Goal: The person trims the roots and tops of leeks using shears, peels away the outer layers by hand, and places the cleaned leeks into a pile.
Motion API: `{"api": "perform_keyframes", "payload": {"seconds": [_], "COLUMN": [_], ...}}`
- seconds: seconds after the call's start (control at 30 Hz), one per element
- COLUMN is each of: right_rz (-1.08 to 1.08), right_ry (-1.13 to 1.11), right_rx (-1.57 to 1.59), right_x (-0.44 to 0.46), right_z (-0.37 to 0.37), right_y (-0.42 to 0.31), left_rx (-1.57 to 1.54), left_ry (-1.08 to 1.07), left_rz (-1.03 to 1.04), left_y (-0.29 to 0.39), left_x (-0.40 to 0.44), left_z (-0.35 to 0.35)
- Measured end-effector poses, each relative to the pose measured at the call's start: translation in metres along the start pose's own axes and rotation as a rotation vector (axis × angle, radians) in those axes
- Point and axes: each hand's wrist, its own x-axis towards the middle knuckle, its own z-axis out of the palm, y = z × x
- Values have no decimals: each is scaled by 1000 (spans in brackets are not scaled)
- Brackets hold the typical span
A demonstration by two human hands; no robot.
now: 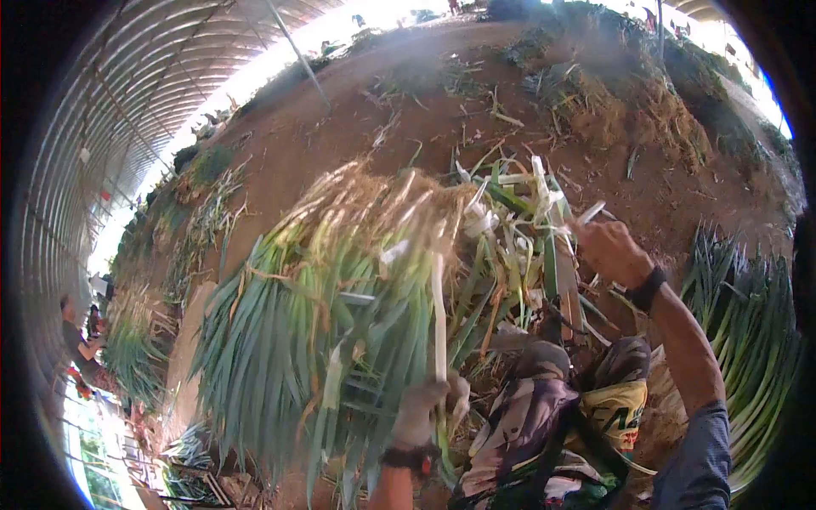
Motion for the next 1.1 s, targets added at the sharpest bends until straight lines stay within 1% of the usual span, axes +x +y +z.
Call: {"api": "perform_keyframes", "payload": {"seconds": [0.07,0.1,0.17,0.23,0.3,0.37,0.43,0.47,0.57,0.6,0.63,0.7,0.73,0.77,0.8,0.83,0.87,0.9,0.93,0.97,1.0,1.07,1.1], "right_rz": [-116,-168,-402,-578,-675,-724,-720,-692,-560,-523,-481,-386,-317,-249,-115,-15,80,262,443,745,862,1022,1097], "right_ry": [49,74,464,554,546,425,203,302,269,255,238,98,54,12,74,158,248,269,290,214,253,319,326], "right_rx": [217,326,301,100,-113,-254,-312,-241,-429,-336,-241,-238,-252,-268,-129,-62,14,35,60,106,60,-69,-133], "right_x": [-8,-10,-4,-1,0,-1,0,1,-12,-14,-17,-40,-52,-67,-90,-121,-151,-182,-214,-246,-289,-387,-439], "right_z": [-21,-24,-21,-38,-59,-64,-56,-49,-66,-64,-61,-88,-91,-93,-104,-103,-103,-103,-102,-115,-115,-105,-99], "right_y": [-44,-63,-97,-122,-141,-145,-144,-135,-100,-80,-58,-24,-1,24,49,82,115,147,180,206,235,276,291], "left_rx": [161,175,210,309,408,533,676,763,1012,1149,1183,1249,1235,1317,1400,1481,1456,1430,1424,1418,1375,1273,1302], "left_ry": [192,173,121,121,97,36,-17,-63,0,-21,0,41,19,89,157,224,256,289,315,341,358,397,422], "left_rz": [28,33,43,61,78,55,52,60,108,146,144,137,386,299,214,126,65,4,-32,-70,51,289,341], "left_y": [20,22,23,22,24,22,16,15,-18,-23,-28,-39,-53,-58,-59,-62,-67,-72,-63,-59,-63,-73,-66], "left_x": [10,19,41,54,67,76,83,85,85,82,80,75,77,75,75,75,77,80,79,81,87,103,110], "left_z": [20,19,15,27,45,54,60,58,38,32,27,15,-2,-9,-17,-27,-40,-54,-48,-45,-50,-63,-54]}}
